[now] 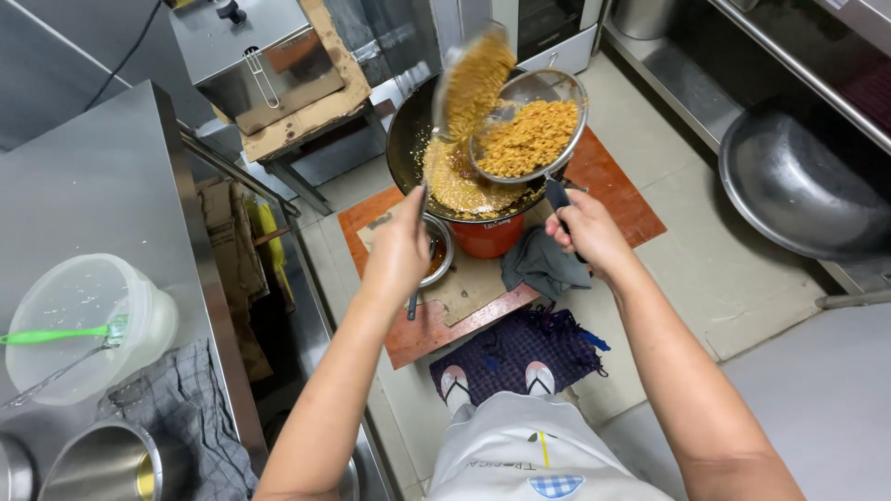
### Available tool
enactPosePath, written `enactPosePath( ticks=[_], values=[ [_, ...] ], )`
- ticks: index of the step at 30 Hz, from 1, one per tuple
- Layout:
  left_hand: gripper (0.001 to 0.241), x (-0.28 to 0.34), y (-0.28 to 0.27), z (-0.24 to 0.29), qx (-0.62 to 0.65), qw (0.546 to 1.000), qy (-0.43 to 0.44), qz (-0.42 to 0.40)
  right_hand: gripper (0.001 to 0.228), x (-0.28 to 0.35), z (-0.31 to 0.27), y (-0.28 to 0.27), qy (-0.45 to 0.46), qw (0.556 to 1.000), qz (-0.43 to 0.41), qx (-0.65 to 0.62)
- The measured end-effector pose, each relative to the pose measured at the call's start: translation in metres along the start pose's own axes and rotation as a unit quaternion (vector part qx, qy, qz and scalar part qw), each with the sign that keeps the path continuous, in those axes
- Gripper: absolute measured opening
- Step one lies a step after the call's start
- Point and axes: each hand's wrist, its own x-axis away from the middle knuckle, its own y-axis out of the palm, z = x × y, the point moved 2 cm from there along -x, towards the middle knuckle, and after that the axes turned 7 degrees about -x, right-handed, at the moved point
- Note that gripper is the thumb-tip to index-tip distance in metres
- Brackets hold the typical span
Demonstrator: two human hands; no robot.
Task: Scooping and straining fried food from a pan of oil using metal strainers
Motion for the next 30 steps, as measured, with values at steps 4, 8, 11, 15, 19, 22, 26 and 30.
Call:
enactPosePath(
  ticks=[4, 8, 11, 15, 19, 22, 26, 30],
  values=[
    [0.061, 0.006, 0.016, 0.006, -0.114, 0.993, 0.029, -0.029, 0.04, -0.003, 0.009, 0.02, 0.003, 0.999, -0.021, -0.027],
    [0.066, 0.007, 0.01, 0.008, -0.152, 0.987, 0.023, -0.035, 0.042, -0.007, 0.017, 0.026, 0.002, 0.998, -0.035, -0.055],
    [0.065, -0.003, 0.007, -0.002, -0.133, 0.99, 0.028, -0.018, 0.041, -0.003, 0.013, 0.025, 0.005, 0.998, -0.04, -0.051],
    [0.068, -0.036, 0.001, -0.027, -0.181, 0.982, -0.043, -0.041, 0.038, 0.009, -0.008, 0.021, 0.001, 0.999, -0.043, -0.03],
    [0.068, -0.068, 0.001, -0.078, -0.218, 0.972, -0.078, -0.042, 0.039, 0.009, -0.021, 0.007, -0.004, 0.999, -0.039, -0.015],
    [0.069, -0.077, -0.009, -0.088, -0.245, 0.963, -0.085, -0.069, 0.042, 0.011, -0.039, 0.002, -0.02, 0.999, -0.04, 0.0],
    [0.038, -0.086, -0.001, -0.126, -0.192, 0.964, -0.117, -0.143, 0.043, 0.015, -0.052, -0.008, -0.026, 0.999, -0.043, 0.003],
    [0.034, -0.076, -0.005, -0.121, 0.067, 0.945, -0.231, -0.222, 0.044, 0.019, -0.059, -0.013, -0.032, 0.999, -0.038, 0.003]
  ],
)
